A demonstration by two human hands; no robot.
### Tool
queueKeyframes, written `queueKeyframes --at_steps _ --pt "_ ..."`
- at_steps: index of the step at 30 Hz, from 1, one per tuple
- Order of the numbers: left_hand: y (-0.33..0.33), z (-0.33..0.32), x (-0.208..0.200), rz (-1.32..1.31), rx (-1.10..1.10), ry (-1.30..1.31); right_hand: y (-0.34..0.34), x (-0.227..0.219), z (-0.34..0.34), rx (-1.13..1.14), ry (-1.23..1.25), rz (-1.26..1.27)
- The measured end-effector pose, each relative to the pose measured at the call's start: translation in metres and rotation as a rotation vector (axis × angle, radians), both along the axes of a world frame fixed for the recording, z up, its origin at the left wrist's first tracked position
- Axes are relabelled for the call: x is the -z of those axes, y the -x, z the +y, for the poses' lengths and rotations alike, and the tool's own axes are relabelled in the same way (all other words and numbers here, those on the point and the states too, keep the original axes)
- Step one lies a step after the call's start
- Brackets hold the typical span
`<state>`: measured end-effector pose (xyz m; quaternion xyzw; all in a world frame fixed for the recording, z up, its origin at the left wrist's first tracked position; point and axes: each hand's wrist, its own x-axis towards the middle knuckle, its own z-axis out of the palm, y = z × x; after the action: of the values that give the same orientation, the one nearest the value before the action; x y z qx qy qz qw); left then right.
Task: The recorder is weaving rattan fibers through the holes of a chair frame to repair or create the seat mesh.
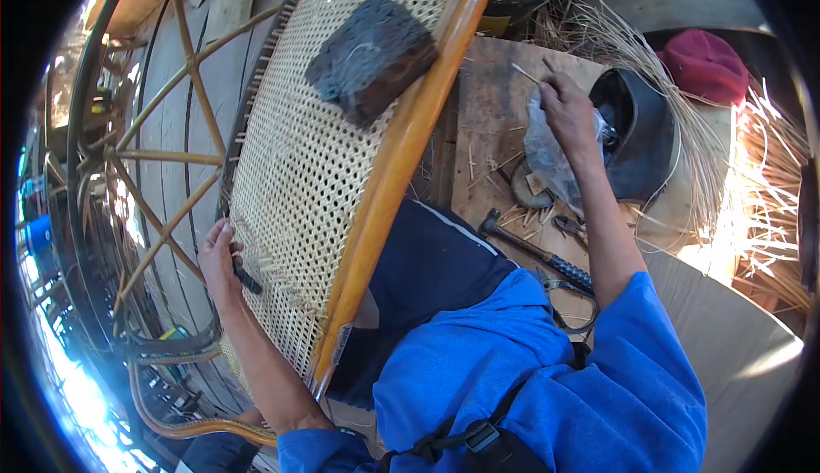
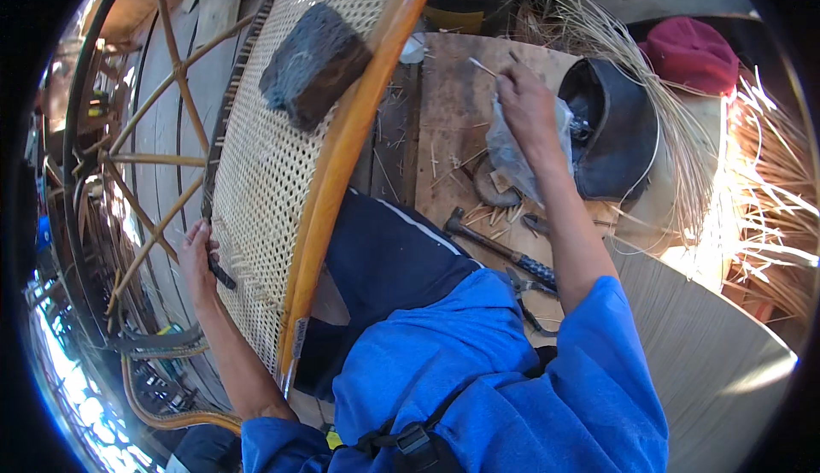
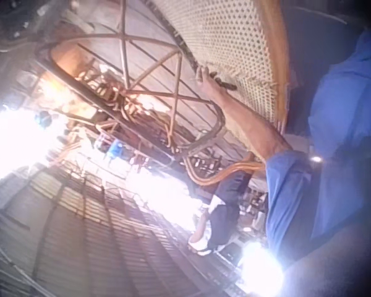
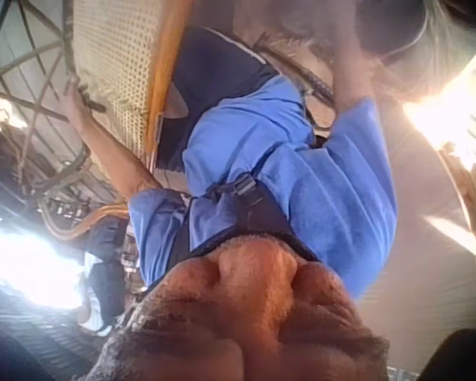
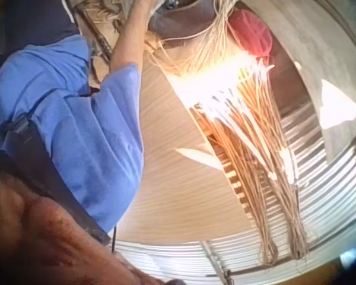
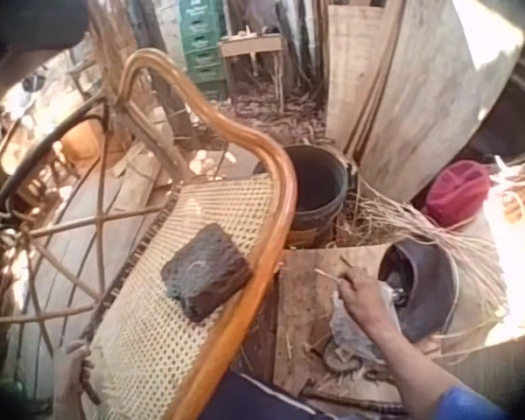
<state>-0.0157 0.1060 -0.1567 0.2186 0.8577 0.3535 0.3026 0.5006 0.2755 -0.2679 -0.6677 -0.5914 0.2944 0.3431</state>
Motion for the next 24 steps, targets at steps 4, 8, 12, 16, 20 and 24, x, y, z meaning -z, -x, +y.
queueKeyframes --at_steps 4,8,12,16,20,24 --pt "-0.001 -0.007 0.002 0.007 0.005 0.013 0.016 0.014 0.042 -0.035 0.11 0.055" --pt "0.001 -0.016 0.003 0.006 -0.062 0.004 0.035 0.035 0.082 -0.064 -0.049 -0.042" --pt "-0.004 -0.01 0.003 -0.061 -0.107 0.006 0.031 0.051 0.108 -0.059 -0.148 -0.064" --pt "-0.005 -0.016 0.005 -0.054 -0.139 0.013 0.039 0.052 0.104 -0.101 -0.118 -0.064" --pt "-0.002 -0.019 0.002 -0.096 -0.146 0.016 0.053 0.039 0.064 -0.227 0.087 -0.013" --pt "-0.001 -0.017 0.009 -0.155 -0.111 0.001 0.052 0.063 0.047 -0.211 -0.02 -0.08"
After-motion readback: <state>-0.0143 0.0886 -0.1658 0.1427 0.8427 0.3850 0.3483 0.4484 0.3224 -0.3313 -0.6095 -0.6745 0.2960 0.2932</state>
